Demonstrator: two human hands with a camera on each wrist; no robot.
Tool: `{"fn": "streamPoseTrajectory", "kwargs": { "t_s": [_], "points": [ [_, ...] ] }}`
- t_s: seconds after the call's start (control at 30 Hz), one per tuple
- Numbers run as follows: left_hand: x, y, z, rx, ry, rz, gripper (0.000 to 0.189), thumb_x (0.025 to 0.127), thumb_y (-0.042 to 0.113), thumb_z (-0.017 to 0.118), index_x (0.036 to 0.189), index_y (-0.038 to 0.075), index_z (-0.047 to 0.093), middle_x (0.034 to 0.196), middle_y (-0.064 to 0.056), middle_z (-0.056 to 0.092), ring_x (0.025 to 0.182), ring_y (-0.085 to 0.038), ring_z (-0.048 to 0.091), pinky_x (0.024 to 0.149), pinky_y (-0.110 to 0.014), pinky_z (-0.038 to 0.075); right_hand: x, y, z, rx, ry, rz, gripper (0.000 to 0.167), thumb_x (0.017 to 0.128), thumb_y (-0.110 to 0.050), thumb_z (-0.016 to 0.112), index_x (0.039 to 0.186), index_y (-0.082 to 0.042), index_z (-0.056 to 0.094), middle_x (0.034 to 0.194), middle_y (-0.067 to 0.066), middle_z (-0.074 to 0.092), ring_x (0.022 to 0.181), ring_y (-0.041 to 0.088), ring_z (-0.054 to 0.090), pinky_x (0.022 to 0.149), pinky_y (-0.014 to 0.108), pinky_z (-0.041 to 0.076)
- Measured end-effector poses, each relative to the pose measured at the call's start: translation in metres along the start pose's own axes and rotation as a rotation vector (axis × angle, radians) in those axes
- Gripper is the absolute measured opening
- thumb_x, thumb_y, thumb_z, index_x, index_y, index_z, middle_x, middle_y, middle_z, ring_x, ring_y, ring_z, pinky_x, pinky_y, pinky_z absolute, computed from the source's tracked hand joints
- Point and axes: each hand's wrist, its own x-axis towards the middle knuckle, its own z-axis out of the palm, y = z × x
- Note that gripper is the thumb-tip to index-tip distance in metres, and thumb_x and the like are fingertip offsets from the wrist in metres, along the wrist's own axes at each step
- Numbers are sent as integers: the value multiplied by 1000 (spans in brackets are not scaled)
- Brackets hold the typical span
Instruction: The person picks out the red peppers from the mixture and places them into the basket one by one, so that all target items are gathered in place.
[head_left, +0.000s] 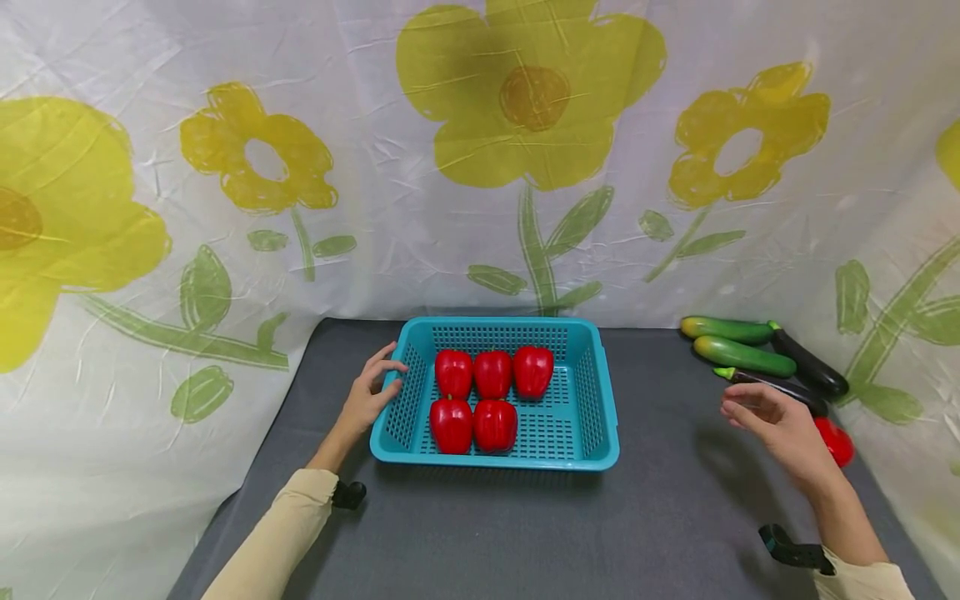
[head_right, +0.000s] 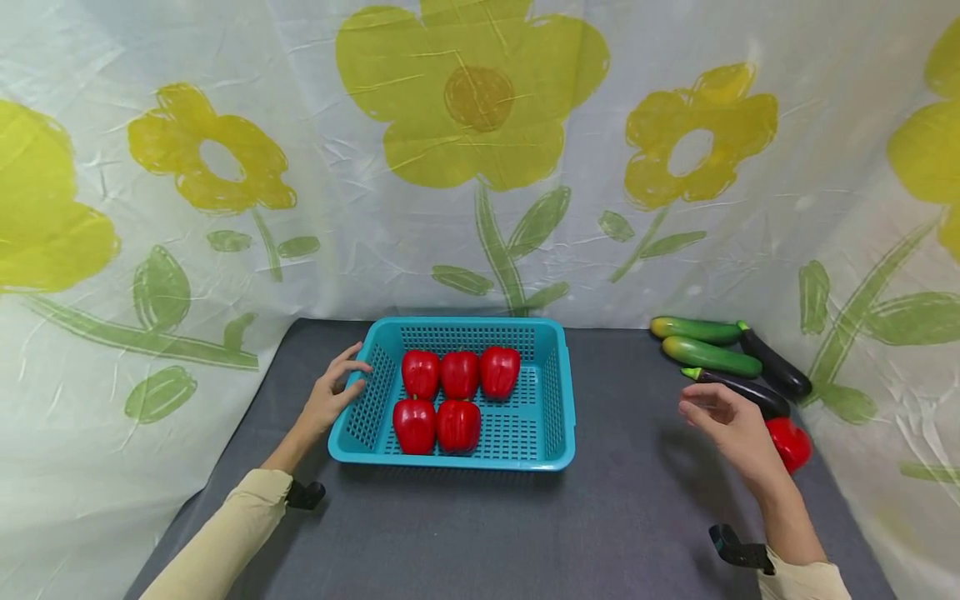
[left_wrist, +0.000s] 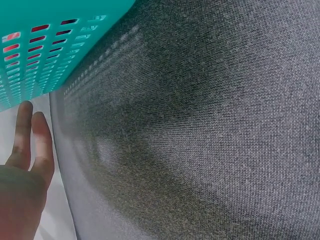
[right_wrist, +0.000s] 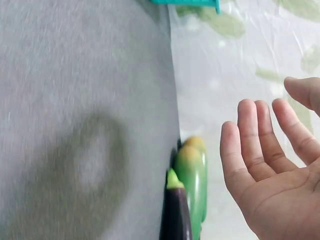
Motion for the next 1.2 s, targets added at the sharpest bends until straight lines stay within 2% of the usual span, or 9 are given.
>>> {"fn": "streamPoseTrajectory", "kwargs": {
  "t_s": [0.2,0.37,0.47,0.6,0.73,0.87,1.03,1.13,1.2],
  "points": [
    [-1,2,0,-3,12,-11,19,98,-10,57,117,-11,61,157,-30,29,139,-52,29,95,-74,36,-6,6,-19,-59,31,47,27,100,-12,67,125,-1,63,103,-1,72,91,8,70,77,21,54],
    [1,27,0,-9,1,-26,20,95,-14,57,114,-18,58,153,-38,27,135,-61,28,94,-76,35,-9,13,-38,-25,47,16,24,99,-1,64,123,-2,64,102,-5,72,89,6,70,75,21,55],
    [1,39,0,2,-10,-32,20,95,-13,57,114,-19,59,153,-37,28,134,-61,30,94,-73,39,-12,15,-50,-12,66,15,25,99,2,63,123,-4,66,103,-8,72,88,5,70,73,21,55],
    [0,39,-1,23,-14,-24,20,96,-12,58,115,-17,59,153,-37,29,135,-58,32,95,-68,42,-16,15,-62,-14,119,52,23,99,-2,65,121,-7,66,101,-9,71,86,5,70,72,22,56],
    [0,28,-2,27,-11,8,19,96,-12,58,114,-16,59,151,-39,29,134,-57,33,93,-68,43,-21,15,-71,-43,168,90,21,99,-6,67,118,-11,66,99,-13,68,83,4,70,70,21,55],
    [0,31,-1,40,-12,-13,19,97,-10,58,115,-15,60,153,-36,30,136,-54,33,97,-60,45,-28,18,-78,-110,209,112,20,99,-8,67,117,-16,65,100,-20,65,82,1,68,67,19,54],
    [1,37,1,9,-16,-29,20,96,-12,57,115,-17,59,153,-37,29,137,-58,29,97,-71,38,-35,25,-86,-197,277,153,17,98,-12,69,113,-20,65,98,-25,59,79,-6,64,63,15,51],
    [2,38,2,-10,-13,-23,20,95,-14,57,114,-19,59,152,-40,27,135,-60,29,95,-75,34,-40,32,-90,-268,303,185,20,98,-17,70,116,-13,63,102,-23,55,83,-12,56,63,11,47],
    [2,39,2,-3,-10,-23,19,96,-14,57,114,-18,59,152,-39,28,135,-60,30,95,-75,35,-42,37,-92,-312,302,214,32,98,-21,71,123,-6,60,108,-14,56,87,-11,51,64,10,45]
  ]
}}
